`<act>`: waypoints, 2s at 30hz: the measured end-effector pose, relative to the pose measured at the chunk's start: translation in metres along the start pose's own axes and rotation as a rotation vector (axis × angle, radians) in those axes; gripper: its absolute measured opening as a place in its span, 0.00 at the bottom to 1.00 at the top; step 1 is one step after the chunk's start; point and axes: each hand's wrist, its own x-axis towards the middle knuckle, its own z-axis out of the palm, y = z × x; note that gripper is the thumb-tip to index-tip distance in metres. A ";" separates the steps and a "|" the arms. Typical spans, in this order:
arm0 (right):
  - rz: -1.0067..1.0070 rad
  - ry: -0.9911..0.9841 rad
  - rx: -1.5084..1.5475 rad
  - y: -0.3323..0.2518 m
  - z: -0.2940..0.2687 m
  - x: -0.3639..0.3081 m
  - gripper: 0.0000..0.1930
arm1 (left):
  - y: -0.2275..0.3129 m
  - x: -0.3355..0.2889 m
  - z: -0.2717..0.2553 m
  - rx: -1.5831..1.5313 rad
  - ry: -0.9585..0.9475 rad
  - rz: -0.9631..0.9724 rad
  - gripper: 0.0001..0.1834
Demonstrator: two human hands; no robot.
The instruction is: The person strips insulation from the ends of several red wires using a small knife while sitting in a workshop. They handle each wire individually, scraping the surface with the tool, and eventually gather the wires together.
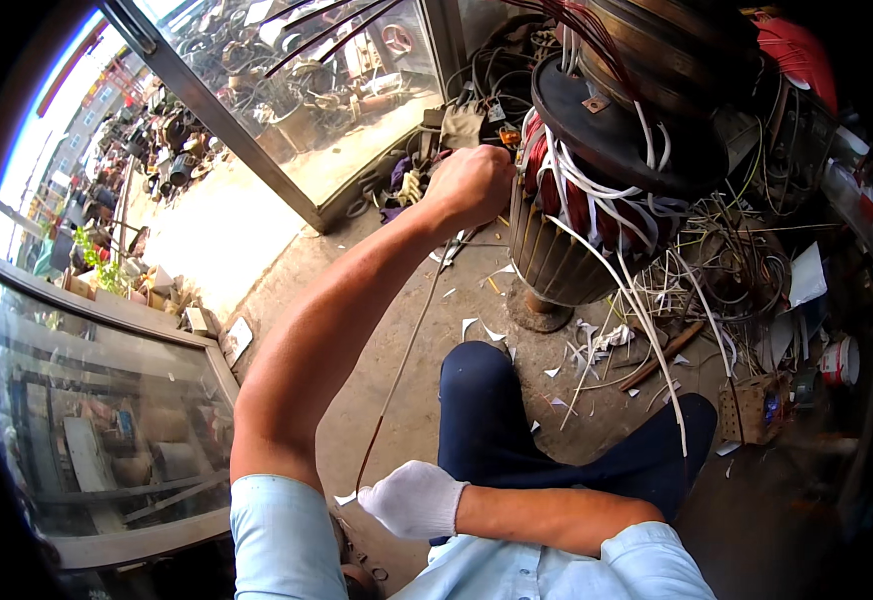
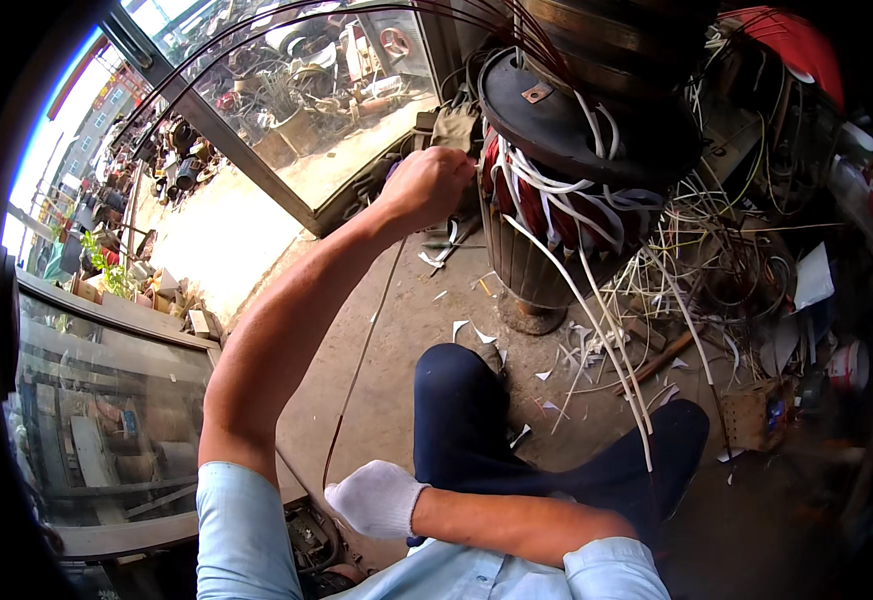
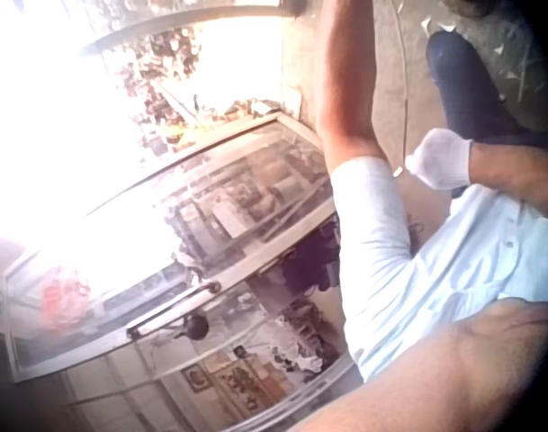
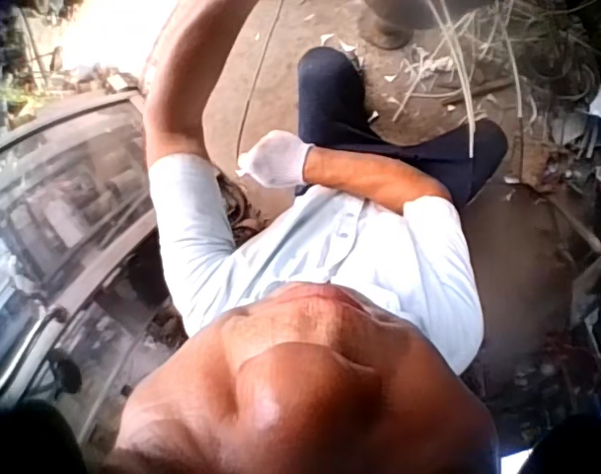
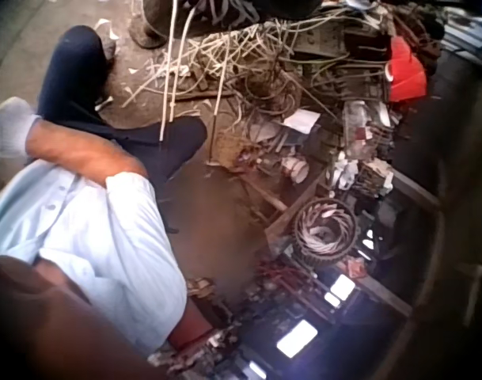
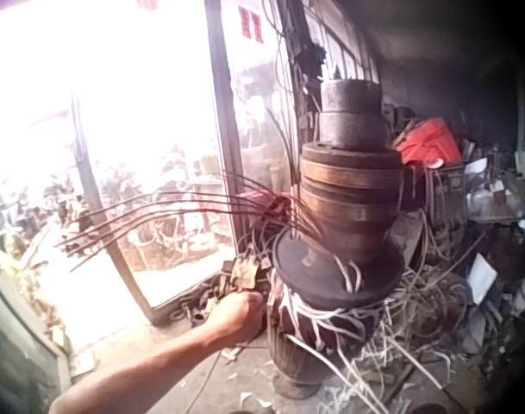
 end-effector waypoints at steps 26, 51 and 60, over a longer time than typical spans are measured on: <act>0.532 0.486 0.093 0.057 -0.015 -0.022 0.20 | -0.013 -0.252 0.003 -0.050 0.091 -0.247 0.14; 0.507 0.537 -0.078 -0.101 -0.075 -0.147 0.26 | 0.051 -0.221 0.078 -0.251 0.562 0.261 0.37; 0.633 0.390 0.173 -0.168 -0.210 -0.151 0.28 | 0.025 -0.100 0.038 -0.218 0.784 0.146 0.15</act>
